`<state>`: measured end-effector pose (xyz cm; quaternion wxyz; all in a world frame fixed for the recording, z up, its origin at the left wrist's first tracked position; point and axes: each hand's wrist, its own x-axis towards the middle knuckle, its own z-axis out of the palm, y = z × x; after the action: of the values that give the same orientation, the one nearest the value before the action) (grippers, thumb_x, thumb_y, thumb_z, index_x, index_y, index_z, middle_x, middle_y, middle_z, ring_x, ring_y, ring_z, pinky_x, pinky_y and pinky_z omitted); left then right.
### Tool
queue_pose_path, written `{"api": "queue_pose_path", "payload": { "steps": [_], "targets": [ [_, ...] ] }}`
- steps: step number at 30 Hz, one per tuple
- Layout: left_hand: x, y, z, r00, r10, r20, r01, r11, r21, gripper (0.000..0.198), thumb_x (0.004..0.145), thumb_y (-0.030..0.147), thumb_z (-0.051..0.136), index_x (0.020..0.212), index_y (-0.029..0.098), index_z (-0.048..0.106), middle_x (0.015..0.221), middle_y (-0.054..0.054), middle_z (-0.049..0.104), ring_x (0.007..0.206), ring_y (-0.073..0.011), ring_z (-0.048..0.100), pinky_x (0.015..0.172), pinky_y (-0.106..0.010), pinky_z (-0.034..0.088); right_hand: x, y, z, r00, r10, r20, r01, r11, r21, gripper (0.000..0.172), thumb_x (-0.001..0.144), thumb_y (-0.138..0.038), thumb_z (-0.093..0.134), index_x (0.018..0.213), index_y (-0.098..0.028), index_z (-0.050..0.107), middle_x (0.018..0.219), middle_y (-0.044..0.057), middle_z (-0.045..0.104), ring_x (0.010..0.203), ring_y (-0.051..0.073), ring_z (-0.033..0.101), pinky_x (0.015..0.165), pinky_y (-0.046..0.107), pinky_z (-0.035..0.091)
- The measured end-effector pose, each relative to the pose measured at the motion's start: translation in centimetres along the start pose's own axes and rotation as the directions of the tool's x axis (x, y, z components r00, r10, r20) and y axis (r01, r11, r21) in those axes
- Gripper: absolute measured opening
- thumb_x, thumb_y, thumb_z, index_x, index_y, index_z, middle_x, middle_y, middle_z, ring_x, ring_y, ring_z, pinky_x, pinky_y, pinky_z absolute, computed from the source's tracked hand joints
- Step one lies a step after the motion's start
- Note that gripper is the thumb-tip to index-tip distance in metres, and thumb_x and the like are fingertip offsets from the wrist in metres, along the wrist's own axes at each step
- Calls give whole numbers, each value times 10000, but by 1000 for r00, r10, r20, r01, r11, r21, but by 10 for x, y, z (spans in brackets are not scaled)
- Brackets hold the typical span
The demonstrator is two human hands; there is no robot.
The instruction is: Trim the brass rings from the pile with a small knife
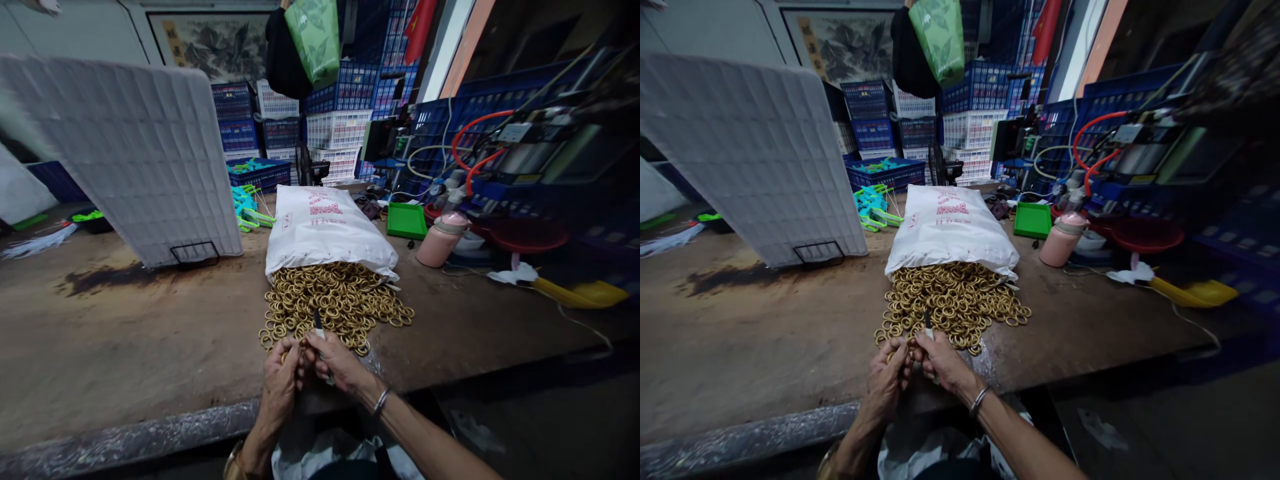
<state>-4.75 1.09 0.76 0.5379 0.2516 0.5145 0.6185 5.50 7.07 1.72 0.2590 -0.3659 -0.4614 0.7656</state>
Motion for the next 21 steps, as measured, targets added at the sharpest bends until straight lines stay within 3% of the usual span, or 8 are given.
{"api": "queue_pose_path", "payload": {
  "steps": [4, 9, 17, 21],
  "targets": [
    [-3, 8, 0, 999, -40, 8, 39, 991, 127, 355, 676, 490, 614, 794, 168, 525, 498, 70, 475, 347, -37, 389, 318, -123, 279, 2, -2, -5, 988, -129, -83, 102, 956, -273, 209, 751, -375, 475, 679, -183, 437, 523, -87, 402, 384, 37, 290, 379, 174, 248],
    [-5, 10, 0, 996, -83, 22, 78, 981, 177, 359, 670, 516, 598, 672, 174, 488, 502, 66, 468, 346, -37, 383, 306, -126, 268, -1, -13, -2, 937, -341, -77, 219, 745, -630, 152, 753, -252, 473, 629, -166, 470, 559, -57, 434, 550, 75, 392, 537, 187, 332],
    [-10, 7, -3, 991, -96, 90, 97, 995, -5, 353, 667, 500, 621, 704, 184, 467, 491, 81, 460, 339, -27, 348, 317, -123, 220, -4, -14, 0, 945, -327, -5, 251, 736, -629, 203, 826, -247, 388, 652, -176, 465, 547, -52, 436, 521, 83, 406, 533, 189, 333],
    [-10, 7, -3, 991, -115, 71, 121, 988, -94, 368, 635, 489, 658, 729, 189, 466, 501, 82, 466, 351, -31, 365, 325, -125, 210, -6, -11, -3, 918, -395, 8, 230, 517, -825, 193, 828, -208, 377, 670, -178, 483, 575, -33, 469, 547, 96, 402, 543, 198, 298]
  ]
}}
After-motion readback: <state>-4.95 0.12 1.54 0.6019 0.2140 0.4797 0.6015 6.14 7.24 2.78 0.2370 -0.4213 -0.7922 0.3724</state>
